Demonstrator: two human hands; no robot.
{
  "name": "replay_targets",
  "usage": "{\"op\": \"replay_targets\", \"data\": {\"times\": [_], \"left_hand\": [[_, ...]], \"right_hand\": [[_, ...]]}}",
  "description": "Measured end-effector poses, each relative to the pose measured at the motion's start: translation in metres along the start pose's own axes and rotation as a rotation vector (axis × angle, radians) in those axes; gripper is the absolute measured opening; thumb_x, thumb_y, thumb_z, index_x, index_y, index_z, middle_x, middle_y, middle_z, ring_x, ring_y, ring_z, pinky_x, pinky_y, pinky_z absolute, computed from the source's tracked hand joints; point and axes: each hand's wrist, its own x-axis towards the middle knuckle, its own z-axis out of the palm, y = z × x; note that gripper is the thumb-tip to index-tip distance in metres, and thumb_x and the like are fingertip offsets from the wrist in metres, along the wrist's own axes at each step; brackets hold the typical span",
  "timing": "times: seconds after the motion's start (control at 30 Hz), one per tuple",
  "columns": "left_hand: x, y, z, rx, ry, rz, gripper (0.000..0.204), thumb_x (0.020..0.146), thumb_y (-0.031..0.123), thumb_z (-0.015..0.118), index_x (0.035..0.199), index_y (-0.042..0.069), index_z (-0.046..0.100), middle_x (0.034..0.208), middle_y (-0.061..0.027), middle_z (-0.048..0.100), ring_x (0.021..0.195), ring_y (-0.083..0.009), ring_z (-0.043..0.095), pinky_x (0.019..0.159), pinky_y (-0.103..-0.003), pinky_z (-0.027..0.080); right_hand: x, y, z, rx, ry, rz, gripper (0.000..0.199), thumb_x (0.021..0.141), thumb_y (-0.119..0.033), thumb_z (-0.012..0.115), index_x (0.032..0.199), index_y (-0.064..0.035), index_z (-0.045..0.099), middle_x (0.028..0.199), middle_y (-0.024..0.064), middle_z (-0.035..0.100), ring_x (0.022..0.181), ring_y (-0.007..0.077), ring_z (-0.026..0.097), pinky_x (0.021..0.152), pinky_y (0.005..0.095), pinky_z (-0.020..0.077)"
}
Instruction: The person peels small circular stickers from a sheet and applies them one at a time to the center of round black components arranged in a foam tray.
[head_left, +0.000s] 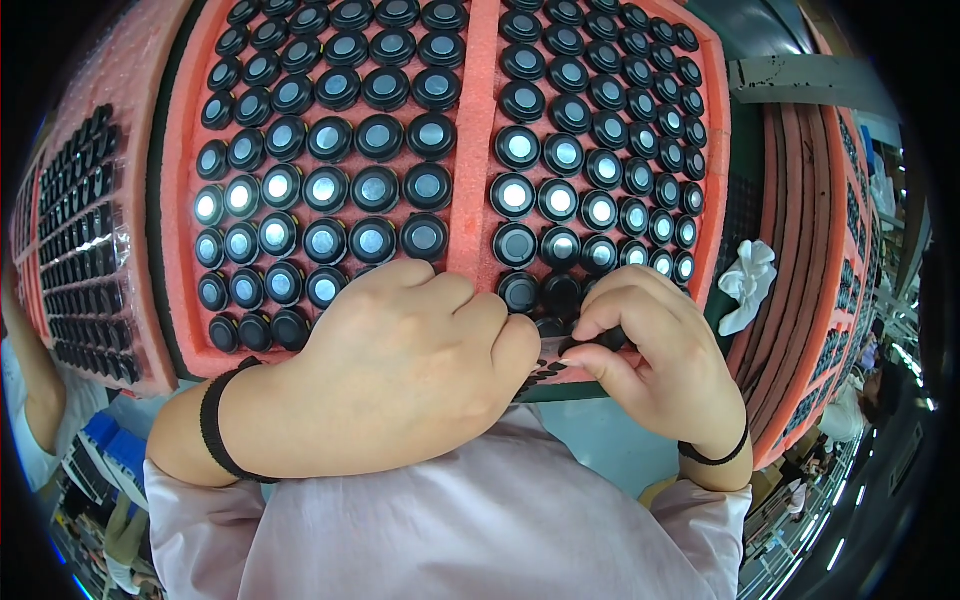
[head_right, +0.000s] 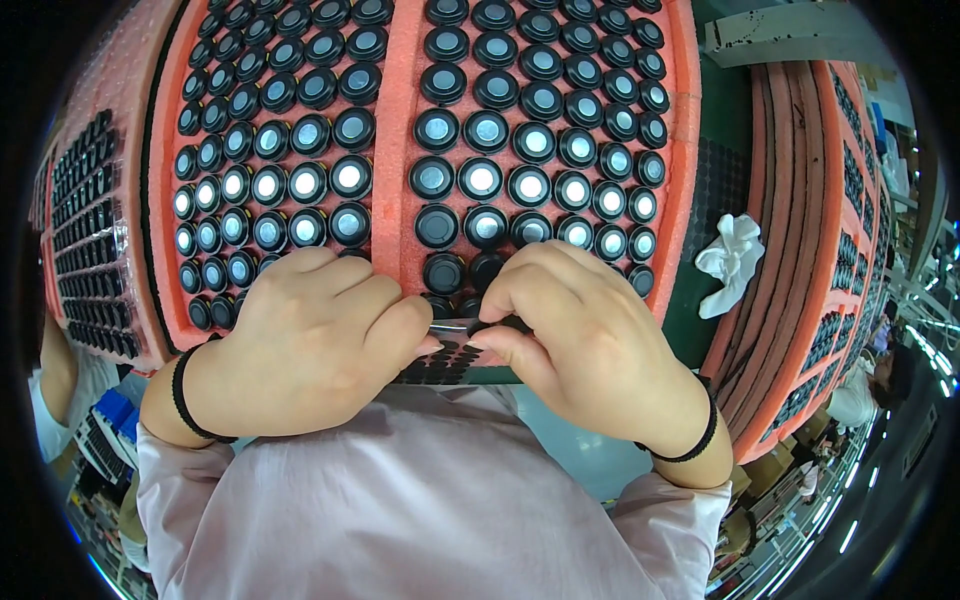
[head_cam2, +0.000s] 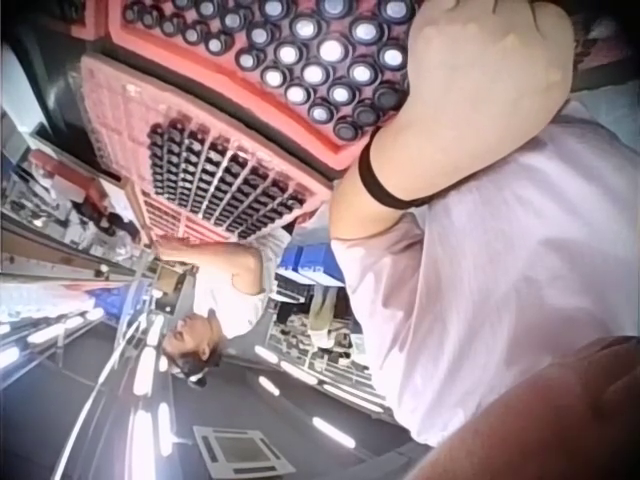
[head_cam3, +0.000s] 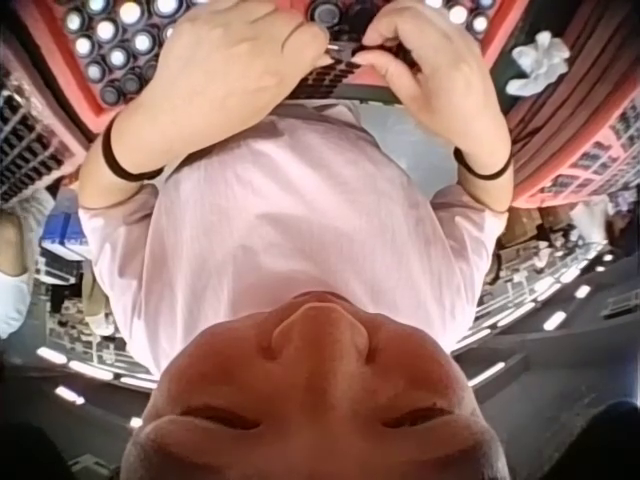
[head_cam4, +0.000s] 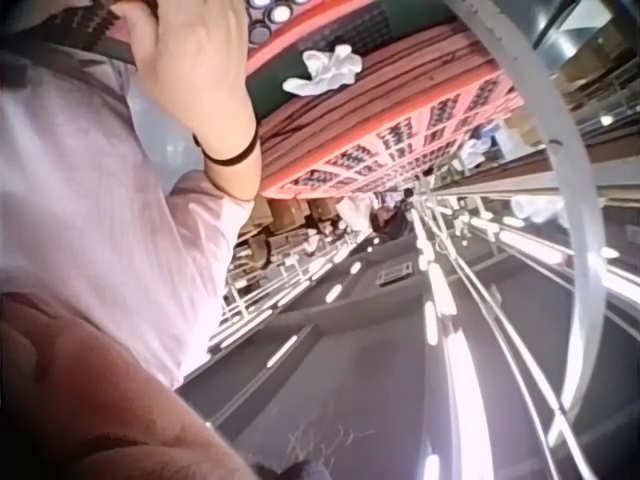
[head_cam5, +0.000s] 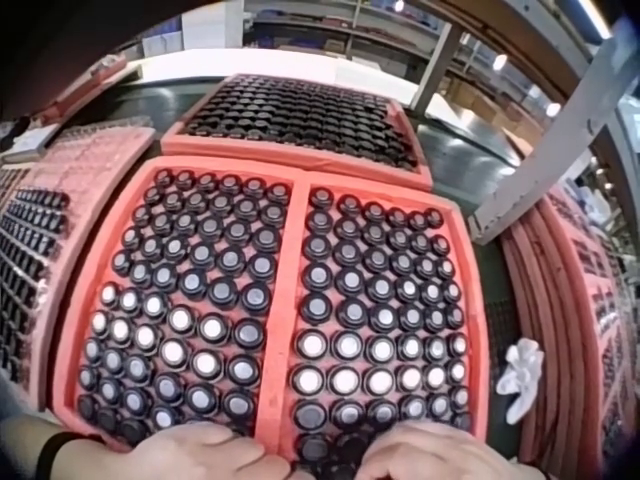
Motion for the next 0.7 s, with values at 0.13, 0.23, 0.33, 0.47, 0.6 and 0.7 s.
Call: {"op": "replay_targets", "data": {"times": [0.13,0.23,0.33,0.47,0.6,0.7], "left_hand": [[0.001,-0.001,-0.001,0.007,0.003,0.008,0.023,0.082,0.028,0.077,0.087,0.009,0.065,0.070,-0.0005,0.053,0.065,-0.0186,0.058,0.059,-0.035,0.044],[0.001,-0.001,-0.001,0.011,-0.004,0.011,0.023,0.082,0.028,0.077,0.087,0.009,0.064,0.070,-0.0005,0.053,0.065,-0.0186,0.058,0.059,-0.034,0.044],[0.001,-0.001,-0.001,0.009,-0.012,-0.008,0.023,0.082,0.028,0.077,0.087,0.009,0.064,0.071,-0.0007,0.053,0.065,-0.0187,0.057,0.059,-0.034,0.044],[0.001,-0.004,0.000,0.016,-0.021,-0.028,0.023,0.081,0.027,0.077,0.088,0.009,0.064,0.070,-0.0009,0.052,0.064,-0.0193,0.057,0.059,-0.034,0.043],[0.003,-0.006,-0.003,0.034,-0.065,-0.054,0.021,0.082,0.026,0.075,0.088,0.009,0.064,0.074,-0.0011,0.053,0.070,-0.0196,0.058,0.063,-0.035,0.044],[0.008,-0.002,-0.007,0.008,-0.106,0.015,0.020,0.082,0.026,0.073,0.089,0.010,0.064,0.085,-0.0037,0.060,0.082,-0.0212,0.061,0.071,-0.036,0.046]], "right_hand": [[0.002,-0.002,-0.002,-0.011,-0.013,0.036,0.030,0.076,-0.008,0.087,0.094,-0.0033,0.064,0.091,0.0098,0.064,0.084,0.0293,0.063,0.074,0.0395,0.0502],[0.004,-0.002,-0.005,-0.071,-0.025,-0.015,0.029,0.076,-0.009,0.087,0.092,-0.0041,0.063,0.089,0.0097,0.061,0.082,0.0295,0.060,0.074,0.0401,0.0475],[0.005,-0.002,-0.006,-0.100,-0.031,-0.050,0.028,0.077,-0.010,0.086,0.091,-0.0046,0.063,0.089,0.0092,0.059,0.083,0.0297,0.058,0.075,0.0400,0.0457],[0.007,-0.002,-0.012,-0.149,-0.043,-0.115,0.025,0.079,-0.012,0.085,0.089,-0.0054,0.063,0.091,0.0089,0.058,0.084,0.0285,0.056,0.077,0.0389,0.0443],[0.014,0.005,-0.023,-0.062,-0.040,-0.104,0.023,0.082,-0.012,0.083,0.089,-0.0050,0.063,0.092,0.0086,0.057,0.087,0.0276,0.055,0.079,0.0384,0.0442],[0.023,0.018,-0.023,0.008,-0.022,-0.042,0.020,0.085,-0.011,0.080,0.091,-0.0039,0.062,0.093,0.0084,0.056,0.087,0.0274,0.055,0.080,0.0384,0.0445]]}}
